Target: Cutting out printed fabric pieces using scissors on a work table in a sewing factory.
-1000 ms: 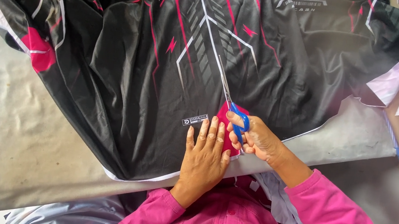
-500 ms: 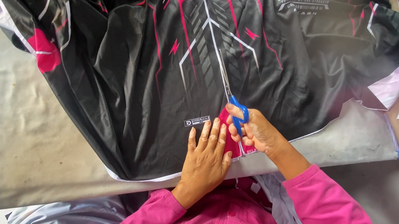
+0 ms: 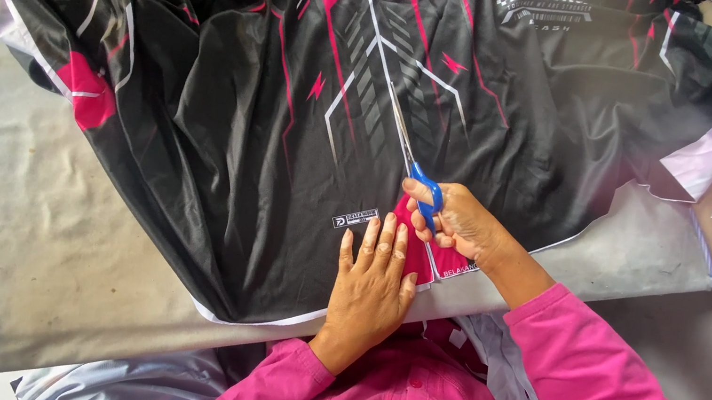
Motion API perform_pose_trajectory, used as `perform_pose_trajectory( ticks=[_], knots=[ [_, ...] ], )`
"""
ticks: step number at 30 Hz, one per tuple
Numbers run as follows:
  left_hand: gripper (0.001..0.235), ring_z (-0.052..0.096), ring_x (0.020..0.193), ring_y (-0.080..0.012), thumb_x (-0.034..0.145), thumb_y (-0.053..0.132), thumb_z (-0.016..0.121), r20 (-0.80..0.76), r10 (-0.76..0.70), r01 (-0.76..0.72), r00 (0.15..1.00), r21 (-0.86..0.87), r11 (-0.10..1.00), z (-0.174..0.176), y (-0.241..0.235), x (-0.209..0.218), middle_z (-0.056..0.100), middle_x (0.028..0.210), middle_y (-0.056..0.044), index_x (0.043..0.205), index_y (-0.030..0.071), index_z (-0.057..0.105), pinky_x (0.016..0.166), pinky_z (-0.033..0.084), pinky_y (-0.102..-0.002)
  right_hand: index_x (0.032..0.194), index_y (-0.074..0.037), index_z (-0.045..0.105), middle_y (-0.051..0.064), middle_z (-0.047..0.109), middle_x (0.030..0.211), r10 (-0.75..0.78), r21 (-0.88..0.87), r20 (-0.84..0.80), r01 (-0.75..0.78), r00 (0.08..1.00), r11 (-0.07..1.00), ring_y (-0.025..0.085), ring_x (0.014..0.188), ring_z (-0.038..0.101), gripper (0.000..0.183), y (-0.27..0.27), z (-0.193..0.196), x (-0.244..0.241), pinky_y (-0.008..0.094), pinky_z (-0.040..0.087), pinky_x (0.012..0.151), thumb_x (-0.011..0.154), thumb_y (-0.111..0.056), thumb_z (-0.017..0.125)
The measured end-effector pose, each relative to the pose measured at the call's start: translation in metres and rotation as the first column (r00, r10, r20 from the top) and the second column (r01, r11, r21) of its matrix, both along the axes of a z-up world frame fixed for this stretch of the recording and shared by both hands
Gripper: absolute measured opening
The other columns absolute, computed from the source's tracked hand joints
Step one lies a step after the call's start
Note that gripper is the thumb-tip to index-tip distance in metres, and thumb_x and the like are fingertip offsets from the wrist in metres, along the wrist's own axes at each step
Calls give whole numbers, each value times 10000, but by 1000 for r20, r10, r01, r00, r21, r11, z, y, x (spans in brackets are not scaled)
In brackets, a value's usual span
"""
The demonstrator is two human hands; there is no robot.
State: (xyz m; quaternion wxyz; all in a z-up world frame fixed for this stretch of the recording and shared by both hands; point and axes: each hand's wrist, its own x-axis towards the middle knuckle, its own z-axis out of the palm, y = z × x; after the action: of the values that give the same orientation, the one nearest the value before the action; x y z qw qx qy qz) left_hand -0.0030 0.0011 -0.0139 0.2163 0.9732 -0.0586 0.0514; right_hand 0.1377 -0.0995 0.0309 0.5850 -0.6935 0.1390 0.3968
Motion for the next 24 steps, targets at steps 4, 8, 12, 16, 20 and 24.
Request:
perform_pose_trajectory(
  ticks=[4, 8, 12, 16, 20, 24],
  knots=[
    [593, 168, 1390, -333, 920, 332, 346, 6, -1, 1, 1000, 2, 1000, 1, 0, 0, 217, 1499, -183, 1429, 36, 276, 1096, 40, -546, 800, -37, 573, 109, 552, 510, -4, 40, -21, 5, 1000, 999, 162, 386, 537, 530, 6, -4, 8, 150, 297, 239, 760, -554, 679],
    [587, 171, 1392, -326, 918, 337, 343, 5, 7, -7, 1000, 12, 1000, 2, 0, 0, 221, 1498, -173, 1423, 43, 283, 1096, 47, -546, 782, -30, 571, 110, 552, 505, -9, 50, -9, 10, 1000, 999, 163, 379, 533, 535, 10, -2, 13, 152, 307, 236, 759, -553, 682],
    [595, 166, 1392, -331, 920, 336, 342, 11, 6, -6, 1000, 6, 1000, 0, 0, 0, 215, 1502, -179, 1429, 37, 276, 1096, 43, -544, 779, -20, 572, 110, 547, 498, -10, 48, 18, 9, 1000, 999, 160, 372, 530, 514, 11, -3, 14, 148, 299, 234, 768, -519, 694],
    [590, 182, 1387, -334, 920, 329, 352, 22, 2, -2, 1000, 1, 1000, 2, 1, 0, 230, 1495, -185, 1426, 33, 286, 1092, 61, -543, 756, -17, 567, 98, 546, 486, -9, 41, 36, 8, 999, 999, 135, 364, 527, 427, 11, 3, 11, 133, 286, 227, 782, -413, 724],
    [586, 214, 1376, -335, 912, 324, 384, 61, -1, 2, 998, -14, 1000, 3, 2, 0, 270, 1477, -189, 1415, 30, 314, 1091, 80, -542, 782, -33, 569, 87, 545, 506, 38, 40, 49, -40, 998, 998, 132, 372, 519, 403, 3, 7, 6, 141, 267, 217, 807, -418, 689],
    [522, 400, 1280, -299, 867, 280, 497, 159, -86, 97, 983, -57, 994, 16, 39, -15, 460, 1368, -133, 1317, 20, 443, 1052, 255, -484, 663, -22, 502, 117, 512, 503, 178, -109, 105, -166, 978, 980, 102, 316, 336, 345, -32, 33, -12, 205, 188, 253, 870, -286, 581]
  ],
)
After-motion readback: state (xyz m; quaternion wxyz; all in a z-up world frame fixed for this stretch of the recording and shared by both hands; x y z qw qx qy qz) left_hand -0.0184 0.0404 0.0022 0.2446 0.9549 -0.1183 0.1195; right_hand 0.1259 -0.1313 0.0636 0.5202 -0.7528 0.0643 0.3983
